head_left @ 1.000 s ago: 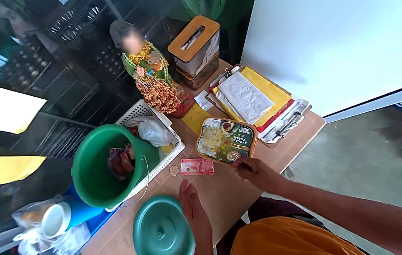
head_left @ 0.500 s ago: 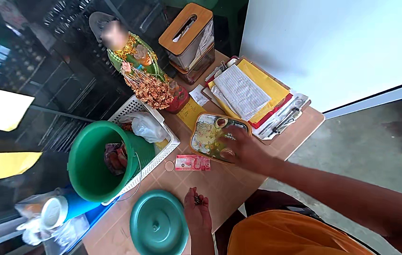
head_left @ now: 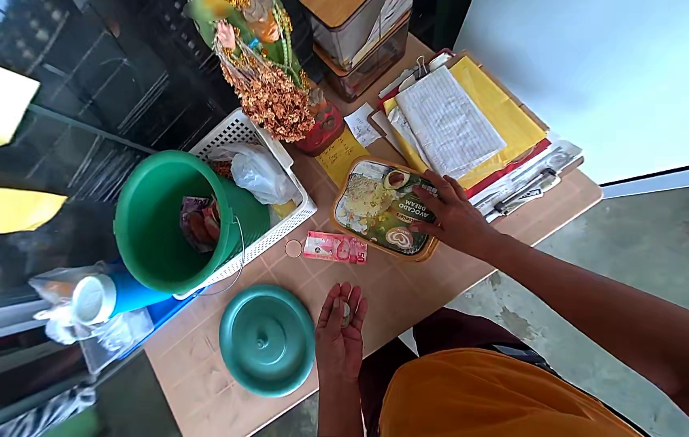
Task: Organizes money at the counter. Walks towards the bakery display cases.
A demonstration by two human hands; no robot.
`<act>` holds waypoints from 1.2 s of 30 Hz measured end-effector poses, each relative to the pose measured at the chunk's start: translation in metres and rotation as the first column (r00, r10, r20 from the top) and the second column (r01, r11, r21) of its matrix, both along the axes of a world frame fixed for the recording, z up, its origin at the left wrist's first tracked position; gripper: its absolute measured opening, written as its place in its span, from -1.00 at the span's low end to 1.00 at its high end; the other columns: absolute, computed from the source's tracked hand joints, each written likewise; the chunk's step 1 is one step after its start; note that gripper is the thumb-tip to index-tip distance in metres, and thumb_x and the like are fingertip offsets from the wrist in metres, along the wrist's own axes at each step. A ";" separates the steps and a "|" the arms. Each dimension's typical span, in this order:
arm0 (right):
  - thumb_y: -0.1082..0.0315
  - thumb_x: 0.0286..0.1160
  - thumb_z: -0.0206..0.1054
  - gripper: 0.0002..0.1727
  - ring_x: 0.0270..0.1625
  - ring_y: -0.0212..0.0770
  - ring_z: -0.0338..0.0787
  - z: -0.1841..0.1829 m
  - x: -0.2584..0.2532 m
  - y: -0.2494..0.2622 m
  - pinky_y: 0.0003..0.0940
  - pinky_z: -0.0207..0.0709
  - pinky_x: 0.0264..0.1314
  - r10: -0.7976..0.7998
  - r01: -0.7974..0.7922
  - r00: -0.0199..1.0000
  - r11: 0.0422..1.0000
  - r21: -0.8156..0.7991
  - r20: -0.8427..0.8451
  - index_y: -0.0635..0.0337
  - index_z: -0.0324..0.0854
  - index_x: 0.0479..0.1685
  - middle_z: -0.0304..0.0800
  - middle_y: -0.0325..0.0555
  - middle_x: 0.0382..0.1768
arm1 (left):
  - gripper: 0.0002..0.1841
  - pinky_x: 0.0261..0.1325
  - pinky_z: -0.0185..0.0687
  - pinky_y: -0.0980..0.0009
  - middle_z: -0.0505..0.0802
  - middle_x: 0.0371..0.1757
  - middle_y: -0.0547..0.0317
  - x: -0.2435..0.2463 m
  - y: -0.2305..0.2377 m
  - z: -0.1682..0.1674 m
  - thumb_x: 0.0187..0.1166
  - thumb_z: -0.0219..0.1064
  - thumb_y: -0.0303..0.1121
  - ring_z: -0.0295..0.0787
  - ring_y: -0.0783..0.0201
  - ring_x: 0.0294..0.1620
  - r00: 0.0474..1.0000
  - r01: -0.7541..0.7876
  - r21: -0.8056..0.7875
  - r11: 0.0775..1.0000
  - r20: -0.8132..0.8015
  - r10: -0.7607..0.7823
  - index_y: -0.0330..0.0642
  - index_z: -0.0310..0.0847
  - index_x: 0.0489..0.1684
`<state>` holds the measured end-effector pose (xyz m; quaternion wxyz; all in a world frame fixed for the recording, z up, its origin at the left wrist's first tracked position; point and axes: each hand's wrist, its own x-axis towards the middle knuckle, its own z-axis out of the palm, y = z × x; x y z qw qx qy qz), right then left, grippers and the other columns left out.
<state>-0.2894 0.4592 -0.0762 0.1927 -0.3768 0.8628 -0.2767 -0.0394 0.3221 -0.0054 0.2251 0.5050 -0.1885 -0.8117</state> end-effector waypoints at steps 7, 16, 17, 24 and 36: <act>0.30 0.41 0.56 -0.46 0.73 0.61 0.18 0.040 0.014 0.009 0.50 0.19 0.64 0.043 -0.049 0.996 0.995 -0.081 -0.073 0.42 0.65 0.35 0.33 0.48 0.65 | -0.11 0.47 0.61 -0.04 0.74 0.38 -0.38 0.008 -0.023 0.016 0.60 0.05 0.38 0.70 -0.27 0.44 0.840 0.231 0.088 0.969 -0.521 -0.153 -0.41 0.61 0.38; -0.14 0.57 0.37 -0.49 0.67 0.15 0.45 0.065 0.105 -0.039 -0.01 0.43 0.64 0.495 -0.445 0.869 0.751 -0.488 -0.032 0.05 0.78 0.22 0.65 0.14 0.44 | 0.05 0.36 0.68 0.10 0.73 0.40 -0.19 0.019 -0.016 0.024 0.20 0.43 0.45 0.74 -0.08 0.37 0.762 0.334 0.091 0.938 -0.612 -0.212 -0.22 0.44 0.58; -0.09 0.58 0.38 -0.55 0.66 0.11 0.47 0.063 0.104 -0.041 -0.04 0.40 0.67 0.501 -0.446 0.865 0.745 -0.496 -0.024 0.05 0.80 0.17 0.68 0.11 0.41 | 0.06 0.34 0.68 0.12 0.73 0.40 -0.20 0.021 -0.017 0.023 0.19 0.44 0.46 0.74 -0.07 0.36 0.763 0.334 0.089 0.938 -0.610 -0.214 -0.23 0.44 0.59; 0.05 0.49 0.47 -0.64 0.65 0.00 0.45 0.067 0.113 -0.043 -0.24 0.48 0.58 0.535 -0.399 0.836 0.749 -0.530 0.126 0.08 0.82 0.08 0.64 0.12 0.43 | -0.03 0.34 0.70 0.12 0.80 0.30 -0.19 0.027 -0.011 0.010 0.27 0.39 0.44 0.80 -0.06 0.29 0.782 0.291 0.139 0.946 -0.605 -0.152 -0.26 0.55 0.47; 0.47 0.26 0.36 -0.68 -0.25 -0.38 0.80 0.087 0.066 -0.034 -0.42 0.78 -0.18 0.208 0.124 0.648 0.920 -0.371 0.733 0.09 0.58 0.03 0.77 -0.28 -0.20 | 0.12 0.60 0.47 -0.03 0.64 0.53 -0.31 0.031 -0.006 0.000 0.23 0.33 0.53 0.57 -0.21 0.57 0.798 0.300 0.153 0.941 -0.580 -0.160 -0.35 0.44 0.57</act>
